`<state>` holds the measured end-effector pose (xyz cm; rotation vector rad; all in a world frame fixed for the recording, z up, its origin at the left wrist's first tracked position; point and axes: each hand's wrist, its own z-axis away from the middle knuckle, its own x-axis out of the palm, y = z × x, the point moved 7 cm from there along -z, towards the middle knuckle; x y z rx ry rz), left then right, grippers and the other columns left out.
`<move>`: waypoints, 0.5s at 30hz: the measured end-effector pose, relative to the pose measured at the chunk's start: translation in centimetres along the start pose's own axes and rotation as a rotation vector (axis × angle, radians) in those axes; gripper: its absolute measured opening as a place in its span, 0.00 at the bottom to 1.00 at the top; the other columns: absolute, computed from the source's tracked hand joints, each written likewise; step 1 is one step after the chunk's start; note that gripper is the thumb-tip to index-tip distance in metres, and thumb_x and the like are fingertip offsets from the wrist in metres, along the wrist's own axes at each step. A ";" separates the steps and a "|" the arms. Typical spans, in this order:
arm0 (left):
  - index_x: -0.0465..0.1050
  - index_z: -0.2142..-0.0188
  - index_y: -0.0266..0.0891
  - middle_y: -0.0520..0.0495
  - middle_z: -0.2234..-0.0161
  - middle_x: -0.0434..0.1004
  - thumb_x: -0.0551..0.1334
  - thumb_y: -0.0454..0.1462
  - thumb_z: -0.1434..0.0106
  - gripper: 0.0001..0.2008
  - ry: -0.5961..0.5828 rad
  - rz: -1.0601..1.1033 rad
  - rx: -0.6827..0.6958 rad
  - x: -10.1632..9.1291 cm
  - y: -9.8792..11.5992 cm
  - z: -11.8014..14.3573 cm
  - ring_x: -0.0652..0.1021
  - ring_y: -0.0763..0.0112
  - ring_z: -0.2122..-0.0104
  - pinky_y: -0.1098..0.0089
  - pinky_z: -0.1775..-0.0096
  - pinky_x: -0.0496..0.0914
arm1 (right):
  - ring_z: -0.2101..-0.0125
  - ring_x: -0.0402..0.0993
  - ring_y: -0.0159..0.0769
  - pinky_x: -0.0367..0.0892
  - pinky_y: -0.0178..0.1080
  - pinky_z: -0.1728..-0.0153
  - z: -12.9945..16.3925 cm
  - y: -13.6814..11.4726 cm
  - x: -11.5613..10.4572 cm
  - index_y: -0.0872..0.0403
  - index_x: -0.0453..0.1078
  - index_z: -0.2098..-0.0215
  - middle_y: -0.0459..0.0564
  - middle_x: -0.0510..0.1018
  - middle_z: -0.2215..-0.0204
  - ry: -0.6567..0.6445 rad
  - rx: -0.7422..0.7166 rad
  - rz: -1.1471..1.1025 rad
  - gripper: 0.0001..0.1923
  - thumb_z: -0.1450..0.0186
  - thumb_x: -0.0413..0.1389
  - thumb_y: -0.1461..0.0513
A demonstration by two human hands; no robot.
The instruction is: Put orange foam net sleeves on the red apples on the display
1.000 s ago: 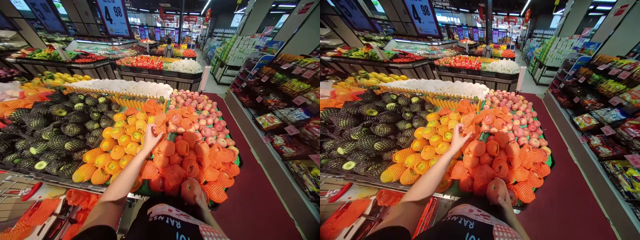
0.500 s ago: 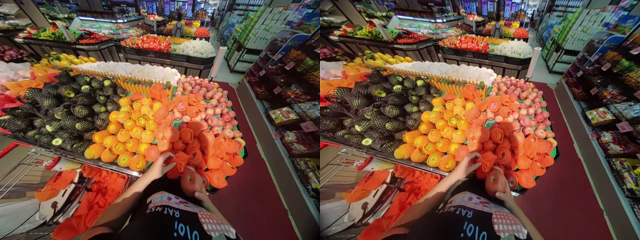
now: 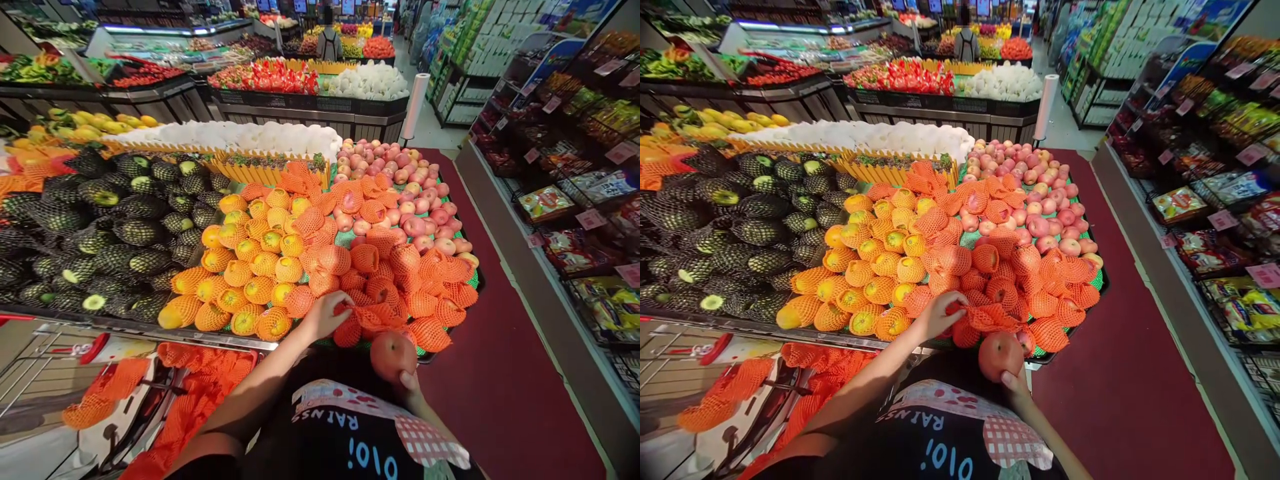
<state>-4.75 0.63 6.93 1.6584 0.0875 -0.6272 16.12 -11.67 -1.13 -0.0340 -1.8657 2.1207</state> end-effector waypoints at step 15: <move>0.50 0.35 0.44 0.34 0.35 0.63 0.76 0.46 0.52 0.52 -0.368 0.339 -0.174 5.4 1.9 3.0 0.67 0.48 0.36 0.49 0.36 0.62 | 0.46 0.67 0.56 0.64 0.61 0.42 -1.1 -5.0 2.7 0.50 0.66 0.40 0.57 0.70 0.47 -0.076 -0.386 0.638 0.54 0.61 0.74 0.41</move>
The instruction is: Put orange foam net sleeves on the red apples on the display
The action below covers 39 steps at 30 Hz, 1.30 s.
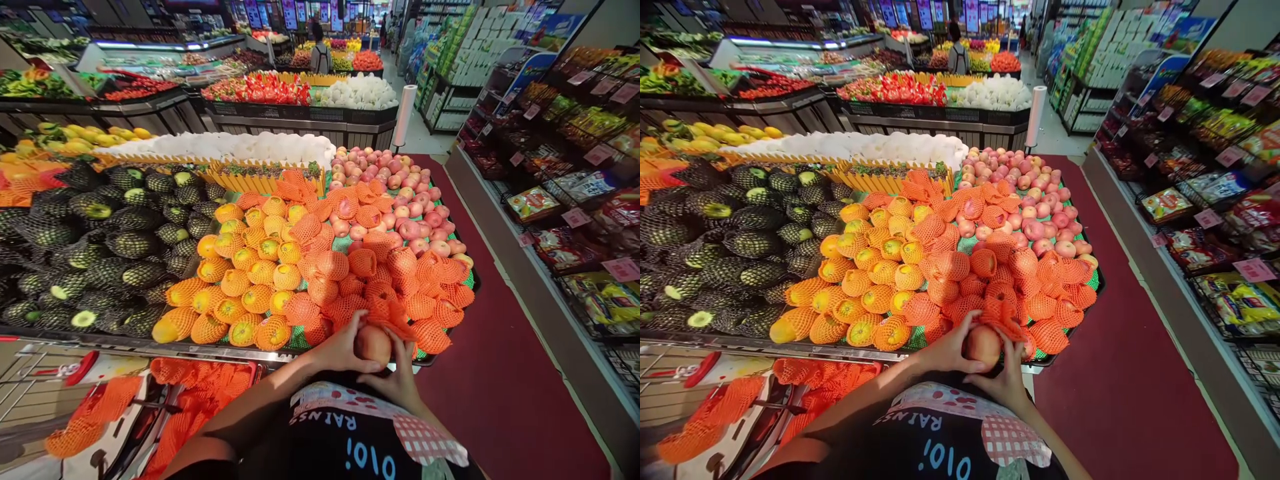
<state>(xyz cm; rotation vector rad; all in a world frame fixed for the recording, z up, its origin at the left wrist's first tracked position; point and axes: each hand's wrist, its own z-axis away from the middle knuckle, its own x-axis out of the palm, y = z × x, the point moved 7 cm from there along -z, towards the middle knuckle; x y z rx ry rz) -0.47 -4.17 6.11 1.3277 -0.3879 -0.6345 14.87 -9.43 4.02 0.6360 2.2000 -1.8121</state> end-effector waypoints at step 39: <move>0.71 0.61 0.38 0.47 0.59 0.75 0.72 0.48 0.42 0.19 0.118 0.189 0.202 -2.6 3.2 -2.8 0.74 0.66 0.56 0.64 0.49 0.67 | 0.65 0.76 0.39 0.72 0.41 0.60 -7.0 0.5 0.6 0.49 0.79 0.68 0.48 0.82 0.67 -0.243 0.334 -0.566 0.14 0.44 0.70 0.49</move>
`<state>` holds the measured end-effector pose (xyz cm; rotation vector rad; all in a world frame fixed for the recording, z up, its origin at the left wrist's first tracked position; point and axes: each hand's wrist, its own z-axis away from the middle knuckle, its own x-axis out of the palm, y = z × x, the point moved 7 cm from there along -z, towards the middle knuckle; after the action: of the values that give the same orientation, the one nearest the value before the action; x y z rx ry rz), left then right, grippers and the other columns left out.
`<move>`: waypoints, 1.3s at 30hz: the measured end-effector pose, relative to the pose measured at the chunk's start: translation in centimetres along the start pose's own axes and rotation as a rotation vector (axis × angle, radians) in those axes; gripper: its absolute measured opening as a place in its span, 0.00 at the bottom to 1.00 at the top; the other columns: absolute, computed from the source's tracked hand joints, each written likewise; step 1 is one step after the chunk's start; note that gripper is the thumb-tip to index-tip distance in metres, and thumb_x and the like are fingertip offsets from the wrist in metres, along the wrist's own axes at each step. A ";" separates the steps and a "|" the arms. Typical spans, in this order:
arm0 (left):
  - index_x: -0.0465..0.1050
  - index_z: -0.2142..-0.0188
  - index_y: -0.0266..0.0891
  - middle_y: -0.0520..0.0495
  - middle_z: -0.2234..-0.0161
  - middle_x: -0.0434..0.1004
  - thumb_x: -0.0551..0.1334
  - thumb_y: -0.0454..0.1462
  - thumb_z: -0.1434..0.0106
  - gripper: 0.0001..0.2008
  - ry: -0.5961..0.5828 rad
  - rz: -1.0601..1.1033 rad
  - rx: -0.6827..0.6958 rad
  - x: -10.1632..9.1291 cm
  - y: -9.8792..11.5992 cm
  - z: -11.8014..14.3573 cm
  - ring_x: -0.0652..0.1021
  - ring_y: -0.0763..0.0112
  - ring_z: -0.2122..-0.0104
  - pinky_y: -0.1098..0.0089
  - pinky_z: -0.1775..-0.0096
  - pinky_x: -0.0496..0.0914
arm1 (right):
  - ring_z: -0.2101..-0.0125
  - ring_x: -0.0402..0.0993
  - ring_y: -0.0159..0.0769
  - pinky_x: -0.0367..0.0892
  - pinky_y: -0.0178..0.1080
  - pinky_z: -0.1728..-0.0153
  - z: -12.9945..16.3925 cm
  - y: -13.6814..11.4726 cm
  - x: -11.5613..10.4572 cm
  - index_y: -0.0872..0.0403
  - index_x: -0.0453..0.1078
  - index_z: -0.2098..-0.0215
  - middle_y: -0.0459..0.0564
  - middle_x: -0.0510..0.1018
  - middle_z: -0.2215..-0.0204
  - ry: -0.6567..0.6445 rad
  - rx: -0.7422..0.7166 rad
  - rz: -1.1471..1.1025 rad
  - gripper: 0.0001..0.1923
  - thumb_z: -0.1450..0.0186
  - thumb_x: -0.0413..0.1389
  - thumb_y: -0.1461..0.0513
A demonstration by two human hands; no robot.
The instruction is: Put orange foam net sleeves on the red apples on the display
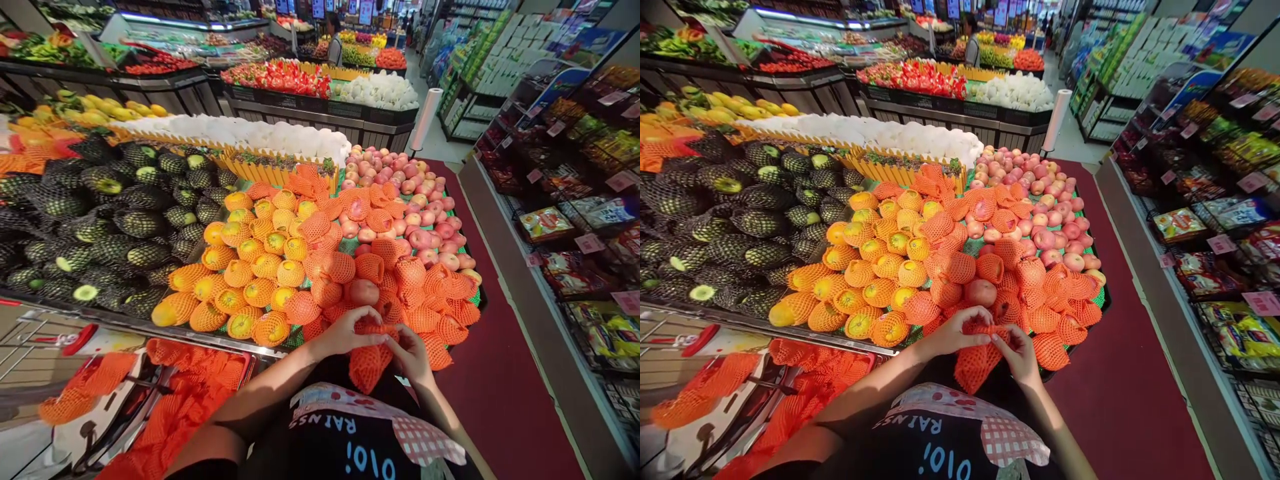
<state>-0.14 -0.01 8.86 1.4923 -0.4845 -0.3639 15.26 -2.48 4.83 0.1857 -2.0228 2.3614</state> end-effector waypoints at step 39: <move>0.76 0.60 0.36 0.42 0.63 0.82 0.59 0.30 0.38 0.09 0.689 -0.326 -0.083 -7.9 -5.2 -2.6 0.79 0.62 0.61 0.64 0.56 0.70 | 0.62 0.77 0.51 0.68 0.49 0.55 -11.9 -0.9 0.8 0.51 0.72 0.69 0.57 0.81 0.68 0.090 -0.049 0.682 0.09 0.36 0.53 0.57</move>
<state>-5.18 5.99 2.98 1.5068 0.3198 -0.1003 13.67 9.38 3.97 -0.7098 -2.3662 2.5725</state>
